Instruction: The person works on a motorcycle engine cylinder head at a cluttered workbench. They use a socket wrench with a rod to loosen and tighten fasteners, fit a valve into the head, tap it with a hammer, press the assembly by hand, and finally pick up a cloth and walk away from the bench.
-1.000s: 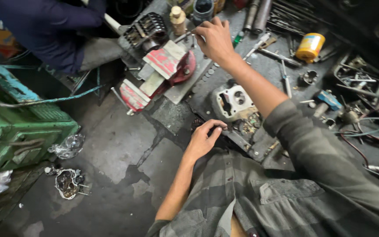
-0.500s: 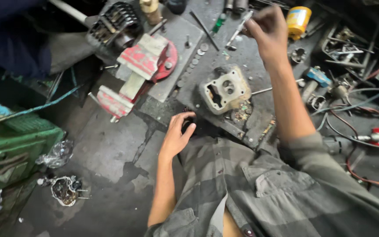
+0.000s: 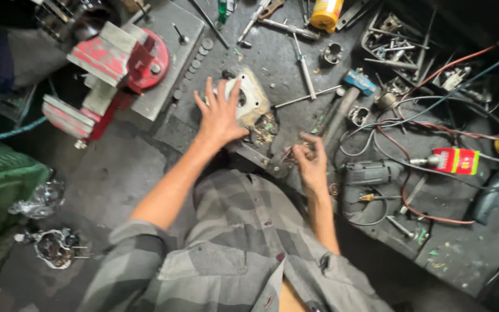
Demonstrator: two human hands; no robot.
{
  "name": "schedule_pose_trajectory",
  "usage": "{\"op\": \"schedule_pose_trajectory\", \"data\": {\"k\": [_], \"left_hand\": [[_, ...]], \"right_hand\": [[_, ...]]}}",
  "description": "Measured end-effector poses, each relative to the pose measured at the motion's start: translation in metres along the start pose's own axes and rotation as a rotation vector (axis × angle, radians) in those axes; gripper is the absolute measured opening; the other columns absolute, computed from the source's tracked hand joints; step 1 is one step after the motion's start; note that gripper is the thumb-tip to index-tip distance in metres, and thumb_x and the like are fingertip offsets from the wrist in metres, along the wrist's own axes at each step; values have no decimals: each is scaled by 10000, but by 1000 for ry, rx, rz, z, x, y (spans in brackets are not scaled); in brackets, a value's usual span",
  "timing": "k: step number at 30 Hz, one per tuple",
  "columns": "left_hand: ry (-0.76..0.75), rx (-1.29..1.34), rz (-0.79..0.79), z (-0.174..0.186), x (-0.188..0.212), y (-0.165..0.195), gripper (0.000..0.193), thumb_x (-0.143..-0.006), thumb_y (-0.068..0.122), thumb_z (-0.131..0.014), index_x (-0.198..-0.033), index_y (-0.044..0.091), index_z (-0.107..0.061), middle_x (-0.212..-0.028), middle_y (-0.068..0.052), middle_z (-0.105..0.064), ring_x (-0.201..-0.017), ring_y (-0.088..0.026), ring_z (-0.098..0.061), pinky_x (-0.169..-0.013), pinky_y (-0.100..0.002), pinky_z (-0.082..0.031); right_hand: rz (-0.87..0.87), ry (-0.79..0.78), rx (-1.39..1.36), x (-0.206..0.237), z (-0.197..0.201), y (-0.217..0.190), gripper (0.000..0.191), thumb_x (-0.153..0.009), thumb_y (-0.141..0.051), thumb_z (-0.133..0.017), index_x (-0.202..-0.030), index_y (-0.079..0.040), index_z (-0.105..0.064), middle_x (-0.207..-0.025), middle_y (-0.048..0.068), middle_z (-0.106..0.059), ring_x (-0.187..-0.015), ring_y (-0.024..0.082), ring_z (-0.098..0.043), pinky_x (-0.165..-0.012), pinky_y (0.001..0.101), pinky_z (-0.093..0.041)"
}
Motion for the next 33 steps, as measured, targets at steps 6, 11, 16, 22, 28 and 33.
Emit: {"op": "schedule_pose_trajectory", "data": {"k": [6, 11, 16, 22, 28, 33], "left_hand": [[-86, 69, -147, -10, 43, 48, 1301, -531, 462, -934, -1631, 274, -266, -1521, -244, -344, -1449, -538, -228, -1067, -819, -227], [-299, -186, -379, -9, 91, 79, 1292, -485, 452, -945, -1585, 306, -283, -1513, -207, -389, -1457, -489, -262, -1100, -768, -230], [-31, -18, -210, 4, 126, 82, 1247, -517, 305, -947, -1576, 168, -303, -1620, -166, -361, -1531, -426, -244, -1214, -608, -231], [399, 756, 658, -65, 205, 40, 1099, -663, 206, -877, -1517, -55, -237, -1443, -267, -419, -1313, -383, -456, -1074, -406, -389], [186, 2183, 552, -137, 221, 67, 334, -898, 126, -793, -1110, -25, -585, -1081, -93, -681, -1027, -200, -671, -1009, -421, -547], [307, 2036, 890, -129, 238, 53, 564, -834, 202, -817, -1269, -13, -529, -1176, -111, -709, -1082, -208, -693, -940, -409, -554]], "right_hand": [[73, -22, -28, 35, 85, -13, 136, -1017, -33, -665, -1138, -20, -605, -1012, 148, -741, -899, 202, -716, -784, 342, -599], [125, -189, -10, 37, 70, -56, 186, -972, -2, -708, -1104, -15, -577, -1029, 138, -733, -917, 211, -735, -811, 365, -641], [192, -234, 54, 14, 0, -42, 290, -919, -19, -747, -1173, -57, -614, -956, 40, -675, -892, 125, -695, -779, 292, -627], [476, -148, 473, 7, -33, -25, 170, -923, -104, -828, -994, -13, -704, -968, 50, -767, -772, 76, -574, -684, 257, -489], [750, -168, 626, 43, -55, -34, 158, -905, -87, -830, -980, -21, -707, -924, 91, -723, -819, 179, -630, -746, 325, -517], [830, -132, 813, 71, -89, -36, 137, -885, -93, -851, -930, -43, -731, -835, 71, -688, -819, 251, -587, -768, 378, -450]]}}
Point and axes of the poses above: each hand's wrist, its own x-axis away from the middle knuckle, its own z-axis out of the back of the hand, y = z × x, the point moved 7 cm from there along -x, towards the middle knuckle
